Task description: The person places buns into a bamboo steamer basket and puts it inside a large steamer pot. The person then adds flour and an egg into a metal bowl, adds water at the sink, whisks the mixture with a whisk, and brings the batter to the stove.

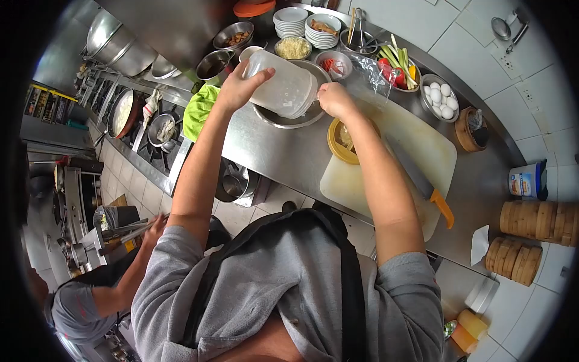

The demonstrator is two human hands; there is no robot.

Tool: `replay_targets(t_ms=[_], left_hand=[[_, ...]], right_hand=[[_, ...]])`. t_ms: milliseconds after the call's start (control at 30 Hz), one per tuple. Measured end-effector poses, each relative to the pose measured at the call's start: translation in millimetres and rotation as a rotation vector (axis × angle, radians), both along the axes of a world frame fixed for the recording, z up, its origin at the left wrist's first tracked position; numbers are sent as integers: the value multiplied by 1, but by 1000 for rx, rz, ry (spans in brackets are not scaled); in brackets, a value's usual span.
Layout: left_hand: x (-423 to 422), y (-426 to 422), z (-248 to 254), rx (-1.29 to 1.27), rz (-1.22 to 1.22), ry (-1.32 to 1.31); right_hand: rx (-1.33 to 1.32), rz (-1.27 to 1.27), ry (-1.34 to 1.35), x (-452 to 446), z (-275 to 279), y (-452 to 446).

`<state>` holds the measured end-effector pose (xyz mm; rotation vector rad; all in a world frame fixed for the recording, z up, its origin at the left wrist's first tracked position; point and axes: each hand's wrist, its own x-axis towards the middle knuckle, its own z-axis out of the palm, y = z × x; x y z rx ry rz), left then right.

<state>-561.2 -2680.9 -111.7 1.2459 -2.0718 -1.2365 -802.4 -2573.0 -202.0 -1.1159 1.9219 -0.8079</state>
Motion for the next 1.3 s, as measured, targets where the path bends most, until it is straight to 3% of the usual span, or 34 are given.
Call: replay_targets(t_ms=[133, 300, 400, 900, 967, 1033, 1100, 1167, 1200, 1300], left_hand=[[-8, 6, 3, -293, 66, -195], [-12, 21, 17, -607, 83, -326], [-11, 26, 28, -641, 84, -188], [-18, 28, 22, -809, 62, -158], [-6, 19, 24, -489, 137, 62], [4, 3, -1, -440, 179, 130], [8, -4, -16, 97, 69, 604], [20, 16, -9, 455, 194, 785], [28, 18, -14, 526, 154, 880], [52, 22, -32, 772, 81, 1074]], right_hand=[[-17, 13, 301, 3, 3, 3], [28, -2, 358, 13, 19, 10], [42, -5, 428, 16, 33, 12], [0, -162, 551, 16, 64, 37], [-12, -169, 580, 15, 80, 37], [-126, -177, 481, 16, 98, 37], [-238, -54, 386, 26, 117, 19], [-322, -12, 523, 50, 153, 12], [-334, -15, 670, 59, 183, 16], [-403, 18, 658, 33, 208, 31]])
